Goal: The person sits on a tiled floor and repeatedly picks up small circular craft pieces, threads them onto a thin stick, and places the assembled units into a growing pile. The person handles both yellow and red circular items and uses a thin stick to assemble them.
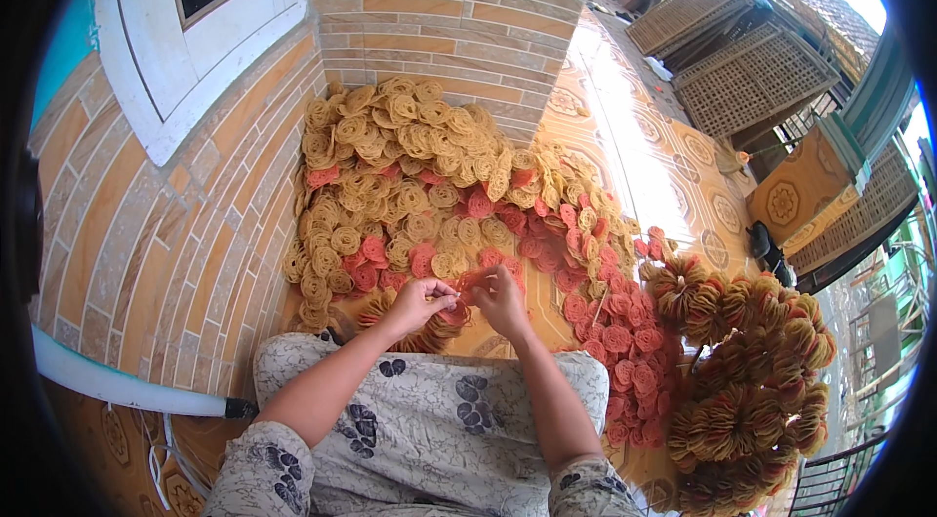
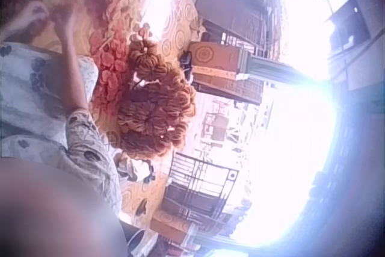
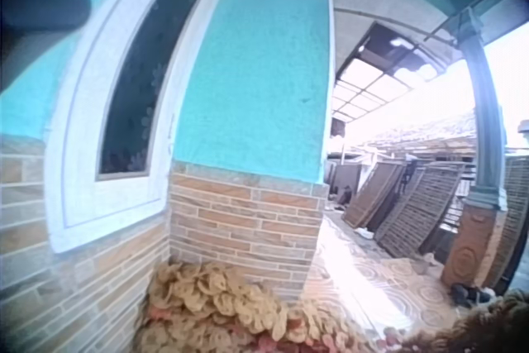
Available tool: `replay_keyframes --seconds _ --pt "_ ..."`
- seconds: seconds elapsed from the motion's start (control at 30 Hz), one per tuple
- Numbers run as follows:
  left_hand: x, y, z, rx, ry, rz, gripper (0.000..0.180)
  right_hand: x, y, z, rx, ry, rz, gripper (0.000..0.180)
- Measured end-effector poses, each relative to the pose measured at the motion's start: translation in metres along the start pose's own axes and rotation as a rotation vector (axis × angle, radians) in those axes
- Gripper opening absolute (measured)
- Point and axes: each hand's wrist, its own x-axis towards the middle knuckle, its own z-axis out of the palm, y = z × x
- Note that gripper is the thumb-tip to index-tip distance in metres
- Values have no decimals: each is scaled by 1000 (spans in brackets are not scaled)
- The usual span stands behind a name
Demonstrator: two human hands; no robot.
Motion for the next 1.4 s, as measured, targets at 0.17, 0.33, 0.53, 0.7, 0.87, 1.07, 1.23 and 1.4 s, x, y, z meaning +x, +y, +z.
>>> replay_keyframes --seconds 0.17,0.33,0.53,0.7,0.87,1.07,1.23,1.4 --pt "0 1 -1 -11 49 -25 16 -3 -1 6 93 -9 47 31" --pt "0 -2 0 -18 59 -30 18 -6 -6 10 160 -85 -90 31" --pt "2 -9 1 13 99 -1 19 -10 -13 16 54 -95 -81 30" --pt "2 -11 0 32 148 -55 19 -17 -24 23 -61 -68 -174 29" --pt "2 -14 -1 -105 134 -67 18 -22 -31 24 -280 -86 -371 26" --pt "3 -15 2 -26 118 28 17 -16 -30 18 -186 -56 -133 22" --pt "1 -10 2 63 106 77 15 -16 -32 13 -261 -51 -217 22" --pt "0 0 1 110 92 60 14 -19 -35 14 -353 -22 -292 23"
